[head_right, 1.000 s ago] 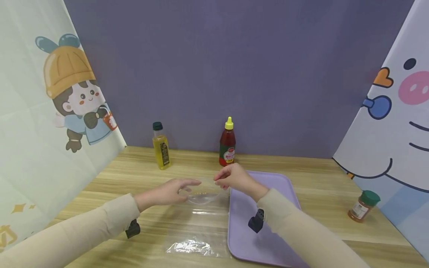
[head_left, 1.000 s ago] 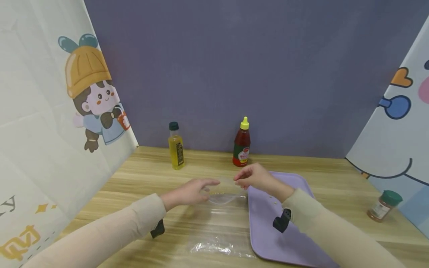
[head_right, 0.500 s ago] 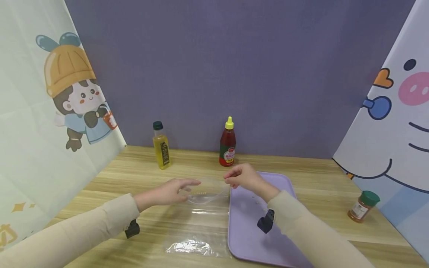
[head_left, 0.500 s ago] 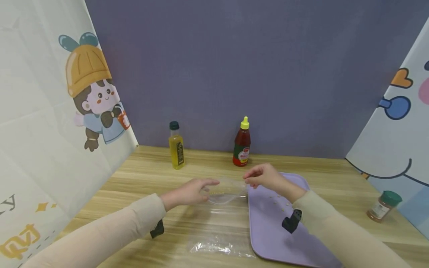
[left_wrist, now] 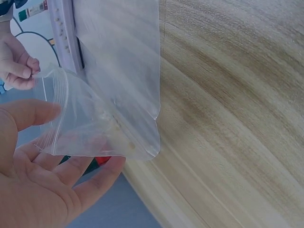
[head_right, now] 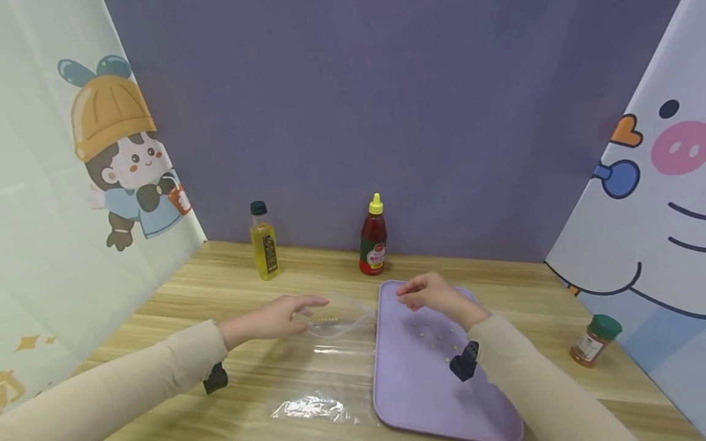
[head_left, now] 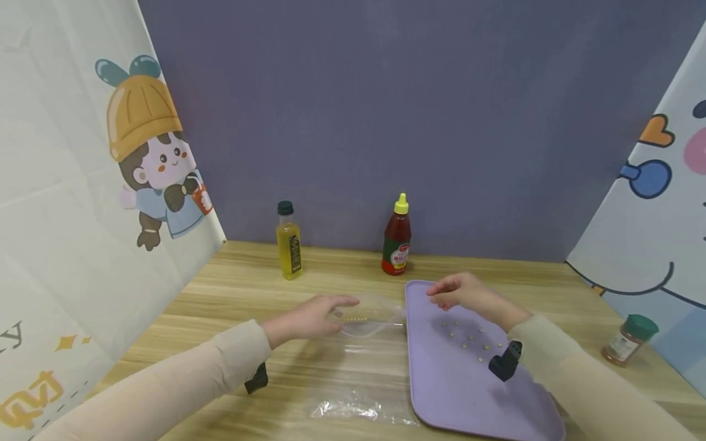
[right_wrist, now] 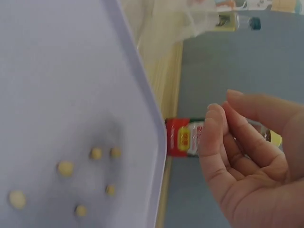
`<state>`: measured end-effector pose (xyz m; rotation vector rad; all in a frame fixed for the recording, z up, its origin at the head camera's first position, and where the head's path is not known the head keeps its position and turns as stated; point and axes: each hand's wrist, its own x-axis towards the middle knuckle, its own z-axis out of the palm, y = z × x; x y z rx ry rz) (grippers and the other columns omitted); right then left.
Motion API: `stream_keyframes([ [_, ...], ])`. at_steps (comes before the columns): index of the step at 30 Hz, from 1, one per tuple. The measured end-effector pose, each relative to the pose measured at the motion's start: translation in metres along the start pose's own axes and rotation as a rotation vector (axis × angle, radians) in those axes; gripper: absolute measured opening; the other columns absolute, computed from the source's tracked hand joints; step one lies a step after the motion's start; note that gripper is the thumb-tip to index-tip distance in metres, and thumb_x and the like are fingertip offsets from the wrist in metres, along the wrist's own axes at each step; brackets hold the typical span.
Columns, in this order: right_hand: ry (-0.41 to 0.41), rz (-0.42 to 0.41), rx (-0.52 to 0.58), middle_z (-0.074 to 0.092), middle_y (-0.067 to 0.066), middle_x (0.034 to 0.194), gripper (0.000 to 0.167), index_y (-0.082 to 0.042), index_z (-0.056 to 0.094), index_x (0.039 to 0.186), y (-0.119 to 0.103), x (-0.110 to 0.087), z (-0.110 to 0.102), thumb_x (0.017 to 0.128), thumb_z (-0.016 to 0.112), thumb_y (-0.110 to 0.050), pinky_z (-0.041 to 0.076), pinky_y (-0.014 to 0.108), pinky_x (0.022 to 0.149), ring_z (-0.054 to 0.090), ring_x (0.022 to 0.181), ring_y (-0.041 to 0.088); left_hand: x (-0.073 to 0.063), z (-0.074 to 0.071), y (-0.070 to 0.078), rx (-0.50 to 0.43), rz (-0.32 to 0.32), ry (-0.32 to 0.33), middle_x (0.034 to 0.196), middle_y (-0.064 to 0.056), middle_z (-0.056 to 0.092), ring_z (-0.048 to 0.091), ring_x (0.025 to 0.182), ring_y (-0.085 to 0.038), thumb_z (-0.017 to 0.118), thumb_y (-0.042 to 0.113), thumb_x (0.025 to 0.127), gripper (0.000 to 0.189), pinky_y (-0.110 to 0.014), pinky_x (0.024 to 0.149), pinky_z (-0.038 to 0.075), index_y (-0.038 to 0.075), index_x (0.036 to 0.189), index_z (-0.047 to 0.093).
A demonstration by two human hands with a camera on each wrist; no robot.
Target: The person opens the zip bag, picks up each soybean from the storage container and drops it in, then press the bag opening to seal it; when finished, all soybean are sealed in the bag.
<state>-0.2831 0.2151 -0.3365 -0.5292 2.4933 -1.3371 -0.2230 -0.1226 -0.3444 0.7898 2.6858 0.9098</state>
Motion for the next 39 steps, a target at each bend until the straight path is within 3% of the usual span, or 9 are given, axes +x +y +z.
stream_keyframes([
  [8,-0.028,-0.003,-0.074,0.071,0.016,0.105,0.036,0.009,0.063,0.116,0.016,0.0,-0.01,0.088,0.069,-0.015,0.056,0.032,0.075,0.062,0.085,0.01,0.0,0.0,0.0,0.008,0.004,0.002,0.149,-0.009,0.046,0.053,0.127,-0.036,0.061,0.0,0.088,0.061,-0.033,0.083,0.057,0.009,0.145,0.043],
  [15,-0.113,-0.036,-0.129,0.072,0.016,0.102,0.029,0.008,0.067,0.106,0.05,0.008,-0.016,0.083,0.073,-0.008,0.054,0.021,0.073,0.063,0.086,0.009,0.001,0.001,-0.002,-0.014,-0.002,-0.009,0.15,-0.008,0.044,0.052,0.128,-0.036,0.06,0.001,0.088,0.061,-0.025,0.073,0.057,0.011,0.146,0.042],
  [21,-0.16,-0.087,-0.154,0.071,0.012,0.092,0.026,0.007,0.069,0.1,0.066,0.013,-0.013,0.079,0.076,-0.006,0.051,0.019,0.065,0.059,0.078,0.008,0.001,0.002,-0.003,-0.002,0.002,-0.007,0.149,-0.008,0.046,0.053,0.126,-0.035,0.059,0.001,0.088,0.06,-0.035,0.087,0.057,0.011,0.145,0.043],
  [25,-0.159,-0.103,-0.174,0.068,0.009,0.087,0.025,0.006,0.07,0.097,0.064,0.014,-0.01,0.077,0.078,-0.007,0.048,0.018,0.064,0.056,0.076,0.008,0.0,0.003,-0.003,0.003,0.006,-0.007,0.149,-0.008,0.045,0.054,0.126,-0.035,0.059,0.001,0.088,0.06,-0.036,0.089,0.057,0.011,0.145,0.043],
  [32,-0.113,-0.103,-0.21,0.069,0.005,0.08,0.017,0.003,0.072,0.089,0.063,0.013,-0.003,0.078,0.077,-0.008,0.047,0.019,0.061,0.055,0.07,0.006,-0.001,0.003,-0.001,-0.017,-0.005,-0.015,0.15,-0.009,0.045,0.052,0.128,-0.036,0.058,0.001,0.089,0.059,-0.032,0.078,0.057,0.01,0.145,0.043],
  [39,-0.03,-0.068,-0.297,0.072,0.003,0.082,0.01,-0.003,0.074,0.086,0.054,0.011,0.001,0.08,0.076,-0.01,0.047,0.022,0.065,0.055,0.072,0.009,-0.003,0.002,-0.001,-0.014,0.011,-0.008,0.149,-0.01,0.046,0.053,0.126,-0.038,0.058,-0.001,0.087,0.06,-0.034,0.087,0.057,0.006,0.145,0.042],
])
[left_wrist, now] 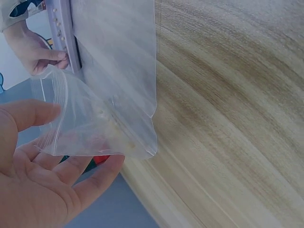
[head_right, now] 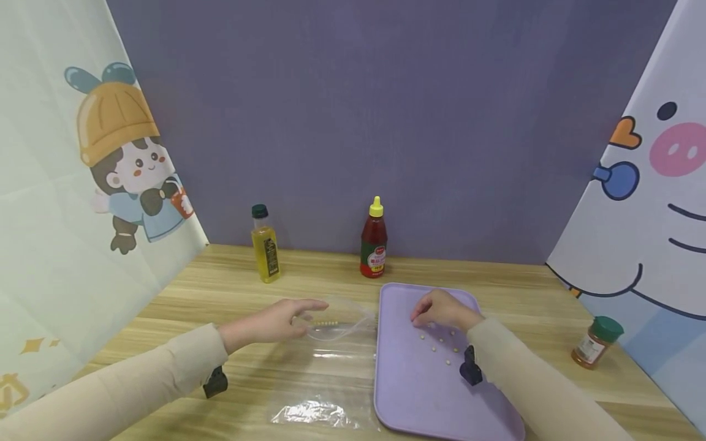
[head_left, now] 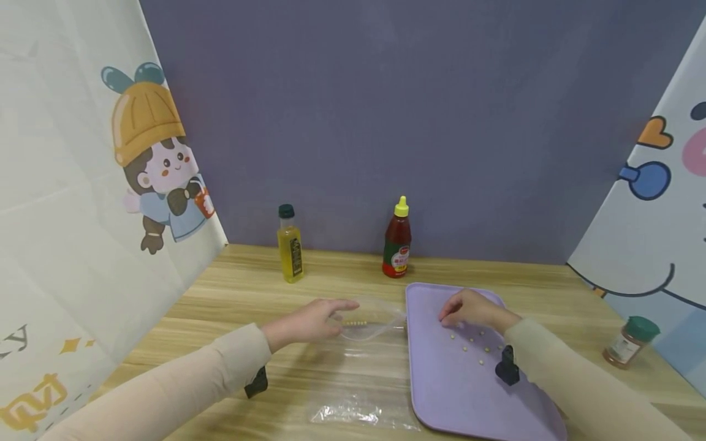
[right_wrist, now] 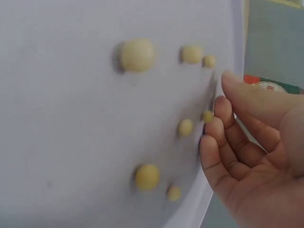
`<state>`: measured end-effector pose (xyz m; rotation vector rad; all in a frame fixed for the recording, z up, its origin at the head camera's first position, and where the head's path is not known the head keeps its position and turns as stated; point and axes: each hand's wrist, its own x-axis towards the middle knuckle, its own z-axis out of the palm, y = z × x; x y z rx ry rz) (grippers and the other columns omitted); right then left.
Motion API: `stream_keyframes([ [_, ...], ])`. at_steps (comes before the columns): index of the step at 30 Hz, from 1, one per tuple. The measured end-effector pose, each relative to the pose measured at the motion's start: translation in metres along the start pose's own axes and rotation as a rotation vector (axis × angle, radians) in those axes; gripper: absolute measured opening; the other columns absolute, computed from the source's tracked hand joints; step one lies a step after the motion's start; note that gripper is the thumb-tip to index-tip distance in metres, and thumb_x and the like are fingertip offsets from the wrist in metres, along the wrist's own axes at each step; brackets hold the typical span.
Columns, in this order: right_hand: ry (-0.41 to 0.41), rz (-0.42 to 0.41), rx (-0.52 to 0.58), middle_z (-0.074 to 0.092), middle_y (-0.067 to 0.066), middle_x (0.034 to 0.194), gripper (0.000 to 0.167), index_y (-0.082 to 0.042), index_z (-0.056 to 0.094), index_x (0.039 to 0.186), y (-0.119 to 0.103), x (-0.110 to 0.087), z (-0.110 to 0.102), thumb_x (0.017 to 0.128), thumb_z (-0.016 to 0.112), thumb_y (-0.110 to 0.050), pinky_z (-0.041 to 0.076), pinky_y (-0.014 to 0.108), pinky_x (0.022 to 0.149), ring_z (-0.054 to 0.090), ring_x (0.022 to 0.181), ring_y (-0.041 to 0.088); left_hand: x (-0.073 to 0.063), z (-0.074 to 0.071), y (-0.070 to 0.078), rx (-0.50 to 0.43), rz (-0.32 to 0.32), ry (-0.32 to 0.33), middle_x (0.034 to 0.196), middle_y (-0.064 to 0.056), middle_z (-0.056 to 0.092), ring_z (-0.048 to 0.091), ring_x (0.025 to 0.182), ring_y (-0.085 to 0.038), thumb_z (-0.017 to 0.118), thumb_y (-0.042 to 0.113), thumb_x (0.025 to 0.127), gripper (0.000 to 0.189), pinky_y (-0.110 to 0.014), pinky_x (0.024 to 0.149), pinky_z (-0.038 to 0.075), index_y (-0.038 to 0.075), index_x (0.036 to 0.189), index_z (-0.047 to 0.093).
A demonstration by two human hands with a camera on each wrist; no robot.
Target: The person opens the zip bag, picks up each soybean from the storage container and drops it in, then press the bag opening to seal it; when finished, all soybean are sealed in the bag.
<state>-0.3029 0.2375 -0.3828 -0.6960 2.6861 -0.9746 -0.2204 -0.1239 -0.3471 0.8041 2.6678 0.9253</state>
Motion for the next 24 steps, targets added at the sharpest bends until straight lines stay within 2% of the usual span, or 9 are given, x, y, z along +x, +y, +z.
stream_keyframes([
  [6,0.006,0.067,0.019,0.072,0.002,0.092,0.01,-0.006,0.073,0.093,-0.009,0.003,-0.002,0.086,0.072,-0.014,0.053,0.03,0.076,0.06,0.083,0.012,0.0,0.001,-0.001,0.0,0.003,0.003,0.149,-0.011,0.045,0.052,0.126,-0.039,0.058,-0.001,0.087,0.06,-0.026,0.077,0.056,0.005,0.145,0.042],
  [9,0.015,0.047,0.056,0.073,0.004,0.098,0.016,-0.005,0.074,0.098,-0.017,0.006,-0.003,0.088,0.07,-0.017,0.055,0.035,0.083,0.062,0.09,0.013,0.0,0.001,-0.001,-0.021,-0.009,-0.008,0.15,-0.01,0.044,0.051,0.128,-0.039,0.057,-0.001,0.088,0.06,-0.023,0.068,0.055,0.006,0.146,0.041],
  [12,0.017,-0.003,0.116,0.073,0.009,0.102,0.023,0.0,0.072,0.102,-0.03,0.008,-0.003,0.088,0.07,-0.018,0.057,0.038,0.085,0.064,0.092,0.013,-0.001,0.001,0.0,-0.03,-0.016,-0.011,0.15,-0.01,0.044,0.051,0.128,-0.039,0.057,0.0,0.088,0.06,-0.023,0.065,0.054,0.007,0.146,0.041],
  [18,0.068,-0.026,0.208,0.074,0.008,0.094,0.027,0.004,0.071,0.104,-0.063,0.01,0.003,0.088,0.071,-0.017,0.058,0.04,0.079,0.064,0.08,0.01,0.001,0.001,0.0,0.002,-0.005,0.001,0.149,-0.01,0.046,0.053,0.126,-0.037,0.059,0.0,0.088,0.06,-0.027,0.076,0.056,0.007,0.145,0.042],
  [21,0.096,-0.024,0.244,0.074,0.007,0.09,0.025,0.003,0.071,0.103,-0.077,0.012,0.008,0.087,0.071,-0.017,0.057,0.033,0.075,0.062,0.077,0.01,0.003,0.001,0.0,0.012,0.004,0.003,0.149,-0.01,0.046,0.053,0.126,-0.037,0.059,0.001,0.088,0.06,-0.032,0.085,0.056,0.006,0.145,0.042],
  [24,0.092,-0.027,0.273,0.074,0.006,0.091,0.023,0.001,0.072,0.102,-0.09,0.014,0.015,0.087,0.072,-0.016,0.056,0.027,0.071,0.062,0.076,0.01,0.002,0.0,0.001,0.014,0.004,0.001,0.148,-0.01,0.046,0.053,0.126,-0.037,0.059,0.001,0.088,0.06,-0.039,0.094,0.054,0.007,0.145,0.042],
])
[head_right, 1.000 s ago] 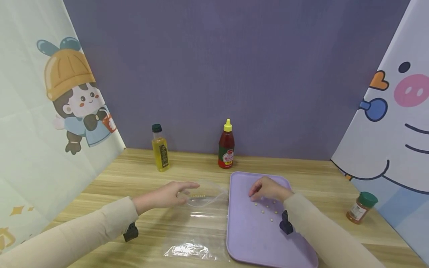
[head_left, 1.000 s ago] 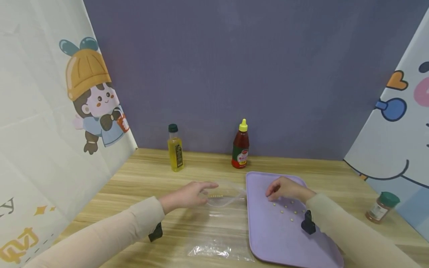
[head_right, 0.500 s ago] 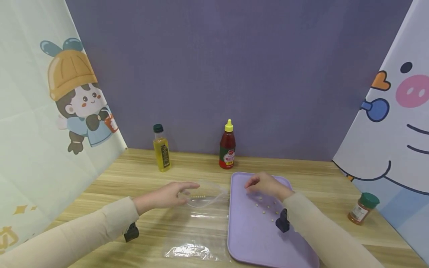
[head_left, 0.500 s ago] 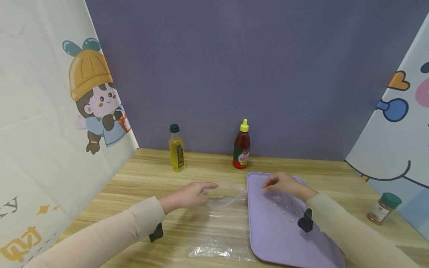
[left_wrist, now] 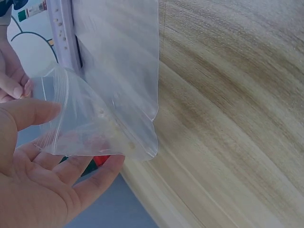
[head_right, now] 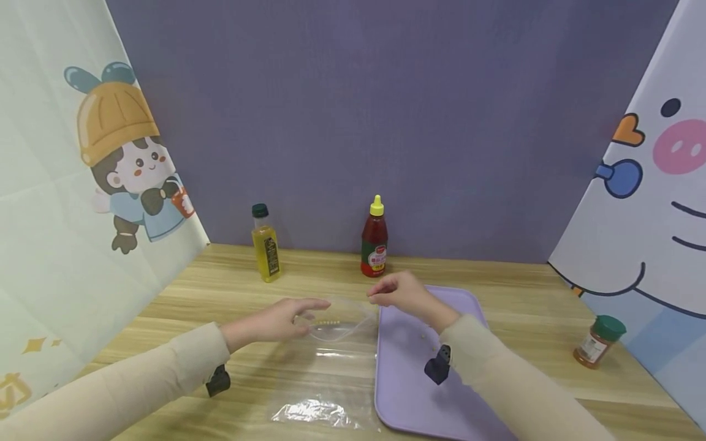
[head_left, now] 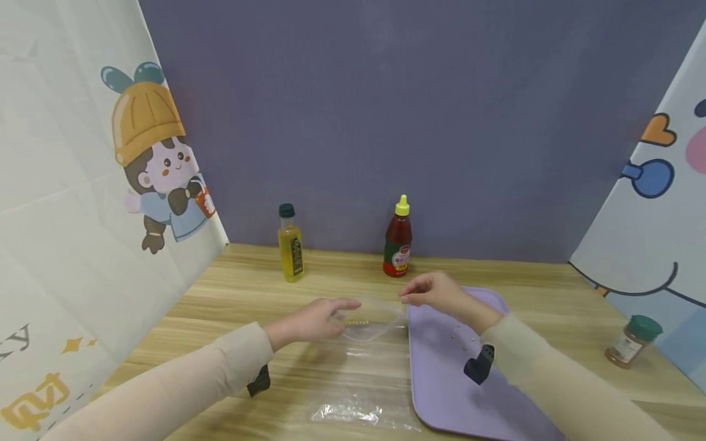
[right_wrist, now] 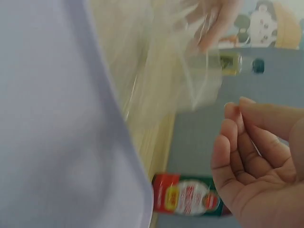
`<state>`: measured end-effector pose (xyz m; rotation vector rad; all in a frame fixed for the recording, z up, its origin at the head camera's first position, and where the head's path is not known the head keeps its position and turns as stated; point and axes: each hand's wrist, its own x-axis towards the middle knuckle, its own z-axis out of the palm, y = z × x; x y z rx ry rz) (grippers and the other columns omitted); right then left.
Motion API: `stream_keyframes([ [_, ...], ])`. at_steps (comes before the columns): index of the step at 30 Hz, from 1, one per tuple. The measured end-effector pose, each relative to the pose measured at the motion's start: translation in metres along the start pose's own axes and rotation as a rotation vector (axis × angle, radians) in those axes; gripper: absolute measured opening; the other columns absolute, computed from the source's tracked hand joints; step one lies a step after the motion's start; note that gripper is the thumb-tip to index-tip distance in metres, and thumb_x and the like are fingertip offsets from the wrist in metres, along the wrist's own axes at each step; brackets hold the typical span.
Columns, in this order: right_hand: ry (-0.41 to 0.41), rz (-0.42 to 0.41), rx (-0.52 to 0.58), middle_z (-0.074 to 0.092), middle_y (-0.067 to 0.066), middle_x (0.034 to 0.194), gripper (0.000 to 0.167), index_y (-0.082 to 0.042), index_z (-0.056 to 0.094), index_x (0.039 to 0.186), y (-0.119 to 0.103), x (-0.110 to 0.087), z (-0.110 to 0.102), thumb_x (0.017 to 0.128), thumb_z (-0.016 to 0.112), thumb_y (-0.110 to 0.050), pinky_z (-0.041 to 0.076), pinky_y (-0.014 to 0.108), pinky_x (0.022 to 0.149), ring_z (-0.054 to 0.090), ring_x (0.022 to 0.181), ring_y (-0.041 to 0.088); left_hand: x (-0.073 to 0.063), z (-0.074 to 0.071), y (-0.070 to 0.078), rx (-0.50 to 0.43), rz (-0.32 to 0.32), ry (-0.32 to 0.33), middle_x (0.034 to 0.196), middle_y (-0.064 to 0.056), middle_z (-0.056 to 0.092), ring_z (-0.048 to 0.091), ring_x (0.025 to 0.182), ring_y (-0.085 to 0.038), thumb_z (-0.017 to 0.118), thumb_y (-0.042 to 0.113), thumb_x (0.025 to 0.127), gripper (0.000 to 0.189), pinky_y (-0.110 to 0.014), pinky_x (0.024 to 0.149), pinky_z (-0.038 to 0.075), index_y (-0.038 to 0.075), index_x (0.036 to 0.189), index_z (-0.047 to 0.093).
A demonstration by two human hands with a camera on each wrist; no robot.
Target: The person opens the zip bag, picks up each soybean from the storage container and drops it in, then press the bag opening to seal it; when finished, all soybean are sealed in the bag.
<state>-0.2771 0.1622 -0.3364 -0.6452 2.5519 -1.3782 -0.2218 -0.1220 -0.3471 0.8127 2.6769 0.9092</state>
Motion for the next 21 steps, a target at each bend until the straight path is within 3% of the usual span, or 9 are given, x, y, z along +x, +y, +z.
stream_keyframes([
  [5,-0.022,-0.024,-0.019,0.075,0.007,0.092,0.02,-0.001,0.074,0.099,-0.012,0.003,0.013,0.086,0.073,-0.016,0.055,0.026,0.069,0.062,0.075,0.008,0.001,-0.001,0.002,0.004,0.009,-0.005,0.148,-0.01,0.047,0.054,0.125,-0.037,0.058,0.001,0.088,0.059,-0.046,0.1,0.051,0.008,0.145,0.043],
  [12,-0.033,-0.064,-0.094,0.075,0.009,0.093,0.018,0.001,0.074,0.098,-0.017,0.005,0.018,0.086,0.072,-0.011,0.053,0.025,0.069,0.062,0.076,0.007,0.002,-0.003,0.002,0.017,0.008,-0.007,0.148,-0.009,0.047,0.055,0.125,-0.035,0.059,0.002,0.088,0.06,-0.038,0.09,0.056,0.009,0.145,0.043],
  [17,-0.038,-0.062,-0.08,0.075,0.01,0.094,0.019,0.003,0.074,0.099,-0.015,0.004,0.016,0.085,0.072,-0.011,0.054,0.024,0.069,0.062,0.076,0.006,0.003,-0.003,0.001,0.033,0.009,-0.001,0.148,-0.008,0.048,0.056,0.123,-0.034,0.06,0.003,0.088,0.06,-0.042,0.095,0.054,0.009,0.145,0.043],
  [21,-0.029,-0.043,-0.046,0.075,0.009,0.094,0.021,0.002,0.074,0.101,-0.011,0.001,0.01,0.086,0.072,-0.014,0.056,0.03,0.071,0.062,0.077,0.008,0.003,-0.003,0.001,0.035,0.016,0.002,0.147,-0.01,0.048,0.056,0.123,-0.035,0.06,0.001,0.087,0.06,-0.038,0.091,0.056,0.008,0.145,0.043],
])
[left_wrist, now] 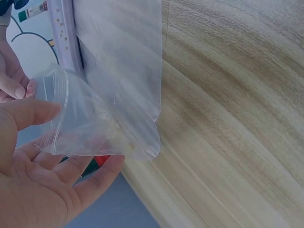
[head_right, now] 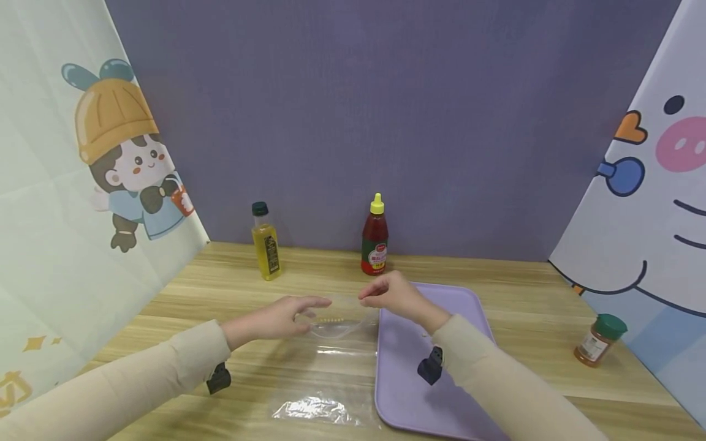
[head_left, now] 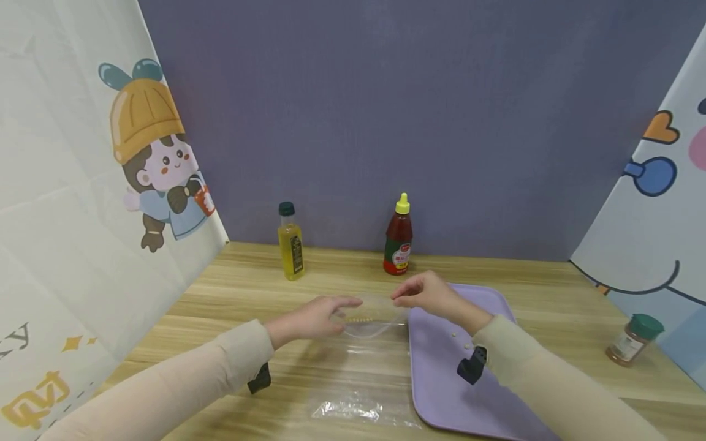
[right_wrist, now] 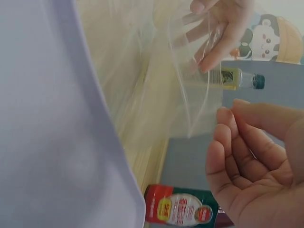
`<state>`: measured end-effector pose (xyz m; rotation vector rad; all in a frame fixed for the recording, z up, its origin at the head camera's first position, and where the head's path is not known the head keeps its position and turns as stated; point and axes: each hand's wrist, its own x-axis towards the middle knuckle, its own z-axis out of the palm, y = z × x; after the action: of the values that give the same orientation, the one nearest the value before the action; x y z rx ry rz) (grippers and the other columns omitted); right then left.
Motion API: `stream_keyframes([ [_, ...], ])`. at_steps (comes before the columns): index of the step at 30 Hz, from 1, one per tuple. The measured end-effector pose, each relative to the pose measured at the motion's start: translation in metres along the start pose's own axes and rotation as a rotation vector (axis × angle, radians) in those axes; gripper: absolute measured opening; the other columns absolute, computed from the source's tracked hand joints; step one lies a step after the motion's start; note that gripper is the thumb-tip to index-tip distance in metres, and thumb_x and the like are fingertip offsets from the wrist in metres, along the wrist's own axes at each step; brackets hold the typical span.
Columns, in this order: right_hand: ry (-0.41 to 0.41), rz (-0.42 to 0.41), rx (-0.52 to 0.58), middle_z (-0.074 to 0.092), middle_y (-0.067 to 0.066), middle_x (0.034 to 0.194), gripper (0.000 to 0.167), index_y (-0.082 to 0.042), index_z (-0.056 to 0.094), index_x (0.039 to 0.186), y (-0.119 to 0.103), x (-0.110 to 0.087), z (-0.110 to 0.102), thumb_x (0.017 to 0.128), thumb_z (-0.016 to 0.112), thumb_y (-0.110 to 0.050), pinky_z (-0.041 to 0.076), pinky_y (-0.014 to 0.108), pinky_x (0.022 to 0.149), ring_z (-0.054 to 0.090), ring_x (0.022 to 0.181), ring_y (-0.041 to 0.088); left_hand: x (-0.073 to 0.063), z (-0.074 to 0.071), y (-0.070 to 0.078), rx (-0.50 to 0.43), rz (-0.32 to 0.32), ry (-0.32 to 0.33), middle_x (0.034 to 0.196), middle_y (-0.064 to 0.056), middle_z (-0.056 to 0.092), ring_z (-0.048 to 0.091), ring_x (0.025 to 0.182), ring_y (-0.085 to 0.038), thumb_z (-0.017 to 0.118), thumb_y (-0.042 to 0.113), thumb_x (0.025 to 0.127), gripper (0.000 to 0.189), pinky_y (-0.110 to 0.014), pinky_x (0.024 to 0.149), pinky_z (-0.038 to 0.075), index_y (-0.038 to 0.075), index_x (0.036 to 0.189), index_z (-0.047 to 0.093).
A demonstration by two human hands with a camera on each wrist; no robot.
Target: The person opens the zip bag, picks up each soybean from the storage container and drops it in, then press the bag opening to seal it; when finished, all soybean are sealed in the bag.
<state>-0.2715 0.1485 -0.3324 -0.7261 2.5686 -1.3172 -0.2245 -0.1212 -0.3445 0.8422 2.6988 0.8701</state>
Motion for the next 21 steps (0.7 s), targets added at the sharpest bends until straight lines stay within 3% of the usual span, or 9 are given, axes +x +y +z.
stream_keyframes([
  [3,0.012,0.023,0.019,0.075,0.008,0.095,0.024,0.001,0.073,0.102,0.006,-0.003,-0.008,0.087,0.072,-0.018,0.058,0.036,0.075,0.064,0.078,0.009,-0.001,0.0,0.0,-0.018,-0.006,-0.001,0.148,-0.011,0.047,0.055,0.124,-0.036,0.059,0.0,0.087,0.061,-0.034,0.08,0.058,0.007,0.145,0.043],
  [7,0.021,0.038,0.008,0.074,0.009,0.097,0.025,0.002,0.072,0.103,0.016,-0.009,-0.021,0.088,0.07,-0.018,0.058,0.037,0.079,0.065,0.081,0.009,-0.002,-0.001,0.0,-0.031,-0.018,-0.001,0.148,-0.01,0.047,0.055,0.125,-0.035,0.059,0.001,0.087,0.061,-0.028,0.075,0.057,0.009,0.145,0.042],
  [13,0.016,0.069,-0.055,0.074,0.009,0.096,0.026,0.003,0.07,0.105,0.033,-0.021,-0.042,0.089,0.069,-0.017,0.057,0.036,0.077,0.063,0.081,0.01,-0.003,-0.002,-0.001,-0.029,-0.021,-0.003,0.148,-0.009,0.047,0.055,0.125,-0.035,0.059,0.001,0.087,0.061,-0.028,0.081,0.057,0.01,0.145,0.043],
  [21,0.005,0.073,-0.044,0.073,0.017,0.102,0.032,0.01,0.066,0.11,0.062,-0.032,-0.057,0.088,0.069,-0.014,0.057,0.03,0.074,0.064,0.083,0.008,-0.004,-0.002,-0.002,-0.016,-0.018,0.002,0.148,-0.009,0.047,0.055,0.125,-0.034,0.06,0.002,0.087,0.061,-0.033,0.085,0.057,0.01,0.145,0.043],
])
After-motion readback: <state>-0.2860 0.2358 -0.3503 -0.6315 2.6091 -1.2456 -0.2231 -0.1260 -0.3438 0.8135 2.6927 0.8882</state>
